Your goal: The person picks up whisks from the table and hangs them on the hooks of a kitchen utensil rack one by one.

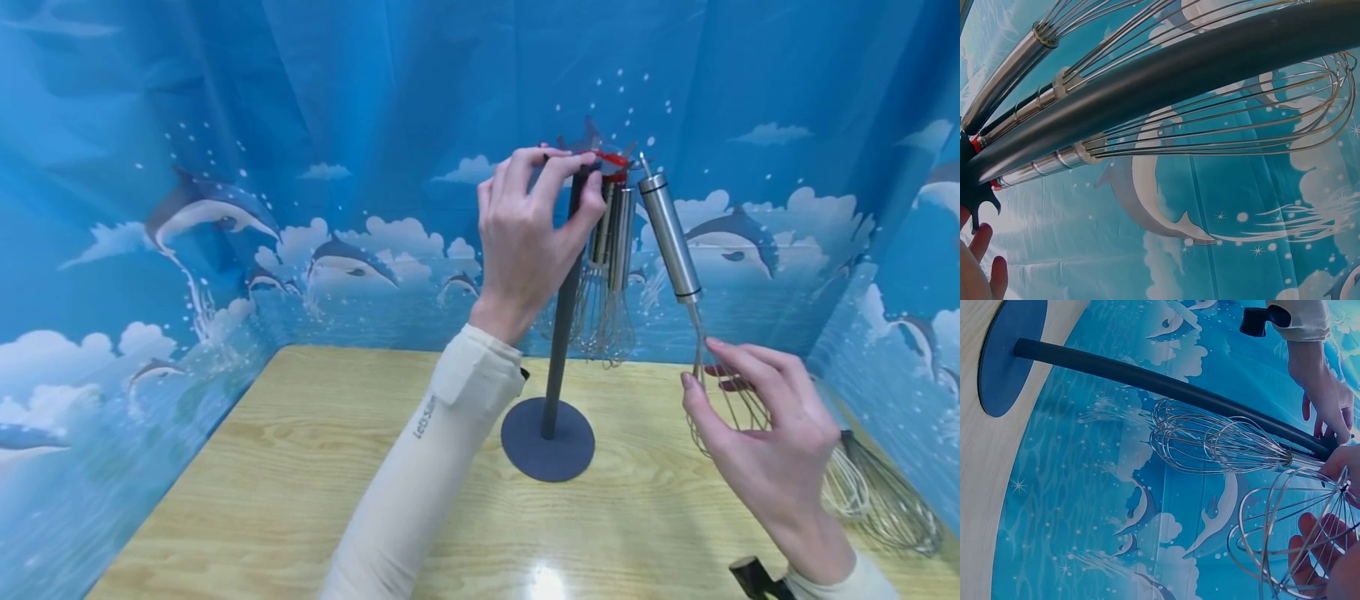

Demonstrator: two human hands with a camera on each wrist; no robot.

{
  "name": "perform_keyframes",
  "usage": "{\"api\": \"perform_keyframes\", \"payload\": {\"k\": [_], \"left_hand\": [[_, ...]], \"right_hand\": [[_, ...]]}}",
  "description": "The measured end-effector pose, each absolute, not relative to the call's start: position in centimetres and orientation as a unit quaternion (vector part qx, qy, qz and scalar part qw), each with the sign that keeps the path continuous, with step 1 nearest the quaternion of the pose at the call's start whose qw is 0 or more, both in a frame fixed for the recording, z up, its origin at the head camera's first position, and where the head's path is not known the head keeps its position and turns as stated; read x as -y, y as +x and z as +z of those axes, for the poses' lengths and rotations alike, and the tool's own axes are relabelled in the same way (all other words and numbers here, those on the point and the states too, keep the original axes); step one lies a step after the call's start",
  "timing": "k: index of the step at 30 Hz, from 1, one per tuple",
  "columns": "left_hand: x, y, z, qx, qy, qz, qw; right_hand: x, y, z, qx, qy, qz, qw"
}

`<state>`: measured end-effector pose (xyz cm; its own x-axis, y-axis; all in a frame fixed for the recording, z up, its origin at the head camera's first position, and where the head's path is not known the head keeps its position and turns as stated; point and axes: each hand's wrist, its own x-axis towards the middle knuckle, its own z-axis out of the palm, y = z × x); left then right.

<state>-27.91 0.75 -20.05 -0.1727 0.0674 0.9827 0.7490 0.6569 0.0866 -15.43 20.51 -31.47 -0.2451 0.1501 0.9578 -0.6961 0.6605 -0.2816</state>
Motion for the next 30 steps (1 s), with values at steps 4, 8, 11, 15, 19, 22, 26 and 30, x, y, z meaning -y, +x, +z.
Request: {"api": "perform_keyframes", "payload": {"k": [4, 8, 11, 15, 19, 22, 26, 30], "left_hand": [[-0.74, -27.88, -20.08, 0.705, -0.292, -0.301, 0.572], [-0.73, -27.88, -20.13, 0.705, -0.291, -0.302, 0.572], [-0.73, -27.89, -20.13, 0.705, -0.289, -0.301, 0.573], [-0.73, -27.89, -20.1, 0.704, -0.289, -0.303, 0.573], [-0.73, -27.86, -20.11, 0.704, -0.288, -0.304, 0.573], [-0.74, -27.84, -20.11, 0.704, -0.289, -0.305, 0.572], [-0.73, -27.84, -20.09, 0.704, -0.291, -0.308, 0.57], [-0.53, -27.93, -20.09, 0.705, -0.298, -0.315, 0.561]], "right_hand": [[-20.52, -15.44, -31.46, 0.701, 0.19, 0.357, 0.587], [-20.46, -15.43, -31.44, 0.699, 0.185, 0.355, 0.593], [-20.4, -15.39, -31.42, 0.697, 0.182, 0.356, 0.595], [-20.39, -15.36, -31.36, 0.701, 0.18, 0.352, 0.593], [-20.44, -15.4, -31.33, 0.709, 0.177, 0.348, 0.587], [-20.52, -15.49, -31.39, 0.714, 0.176, 0.346, 0.583], [-20.64, -15.58, -31.59, 0.724, 0.176, 0.341, 0.573], [-20.7, -15.65, -31.84, 0.734, 0.175, 0.336, 0.564]]}}
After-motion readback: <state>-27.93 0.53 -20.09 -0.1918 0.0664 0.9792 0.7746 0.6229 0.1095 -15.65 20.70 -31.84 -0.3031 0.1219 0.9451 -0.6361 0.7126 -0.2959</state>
